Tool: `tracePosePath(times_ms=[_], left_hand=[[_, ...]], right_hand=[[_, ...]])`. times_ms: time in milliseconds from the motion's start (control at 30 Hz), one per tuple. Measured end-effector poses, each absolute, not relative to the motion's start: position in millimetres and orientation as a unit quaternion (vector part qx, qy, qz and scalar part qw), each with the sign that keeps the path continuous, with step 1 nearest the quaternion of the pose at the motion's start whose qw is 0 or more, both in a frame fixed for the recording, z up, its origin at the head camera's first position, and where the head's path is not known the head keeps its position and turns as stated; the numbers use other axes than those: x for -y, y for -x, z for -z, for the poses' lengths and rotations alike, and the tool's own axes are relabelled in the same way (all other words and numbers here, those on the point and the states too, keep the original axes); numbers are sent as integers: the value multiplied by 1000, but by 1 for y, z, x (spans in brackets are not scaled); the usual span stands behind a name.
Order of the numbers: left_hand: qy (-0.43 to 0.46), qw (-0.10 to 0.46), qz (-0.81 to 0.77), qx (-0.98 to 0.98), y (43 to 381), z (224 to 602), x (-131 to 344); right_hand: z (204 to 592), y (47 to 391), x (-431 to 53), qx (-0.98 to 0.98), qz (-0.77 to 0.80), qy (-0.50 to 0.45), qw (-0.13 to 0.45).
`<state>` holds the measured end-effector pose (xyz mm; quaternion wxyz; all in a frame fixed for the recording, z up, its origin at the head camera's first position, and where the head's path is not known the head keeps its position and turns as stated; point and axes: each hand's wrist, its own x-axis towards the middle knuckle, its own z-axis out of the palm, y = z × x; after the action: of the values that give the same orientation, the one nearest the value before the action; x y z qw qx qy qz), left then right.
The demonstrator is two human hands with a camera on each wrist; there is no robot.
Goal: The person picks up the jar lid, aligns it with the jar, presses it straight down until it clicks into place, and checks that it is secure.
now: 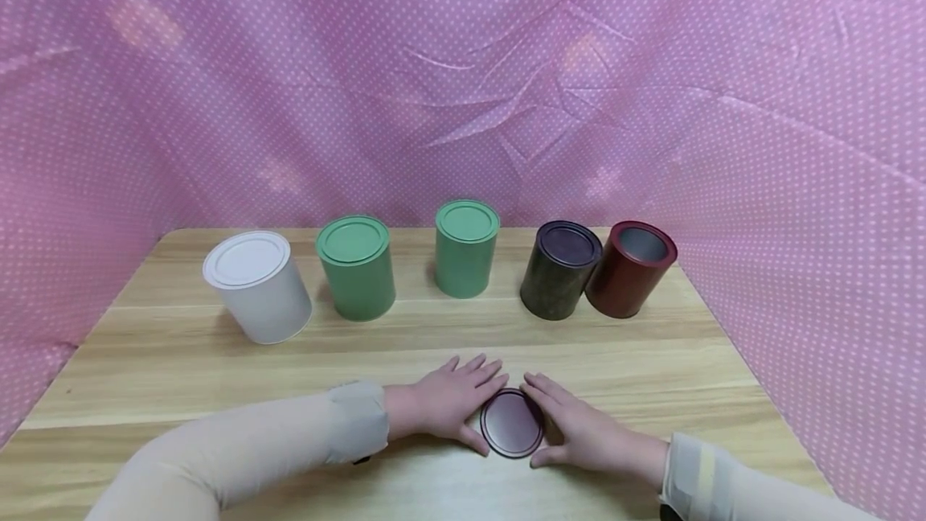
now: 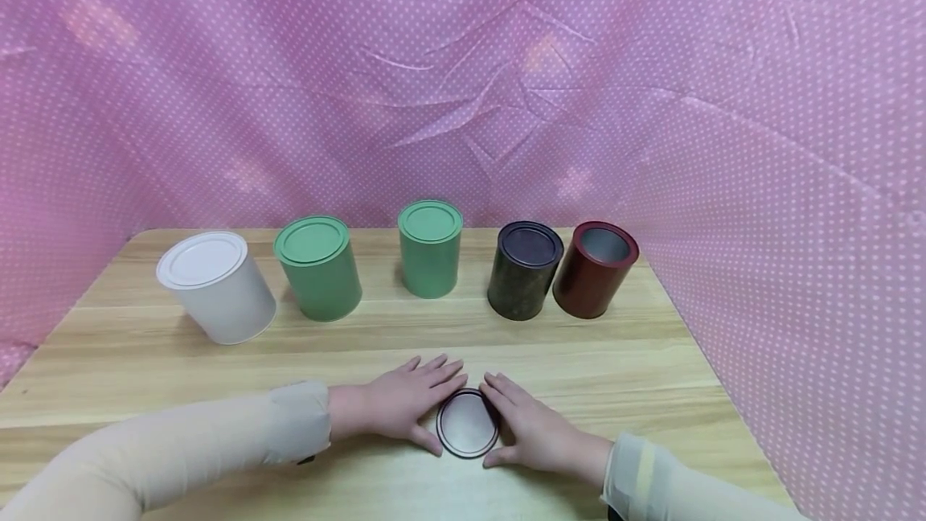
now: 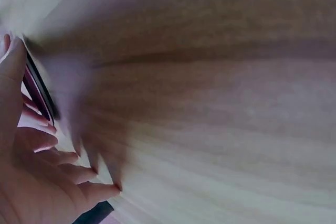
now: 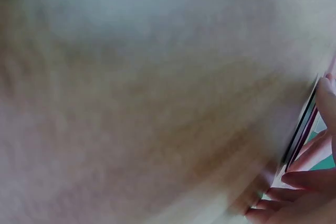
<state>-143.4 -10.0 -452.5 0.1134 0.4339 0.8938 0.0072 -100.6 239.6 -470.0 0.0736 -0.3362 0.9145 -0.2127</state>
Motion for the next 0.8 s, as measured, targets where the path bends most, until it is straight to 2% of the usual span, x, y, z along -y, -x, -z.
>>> tracePosePath(times_ms=[333, 800], left_hand=[[-427, 95, -4, -899, 141, 455, 6], [-412, 99, -28, -905, 140, 454, 4]], right_hand=[[474, 102, -239, -919, 191, 342, 50], [473, 102, -235, -922, 180, 341, 36]])
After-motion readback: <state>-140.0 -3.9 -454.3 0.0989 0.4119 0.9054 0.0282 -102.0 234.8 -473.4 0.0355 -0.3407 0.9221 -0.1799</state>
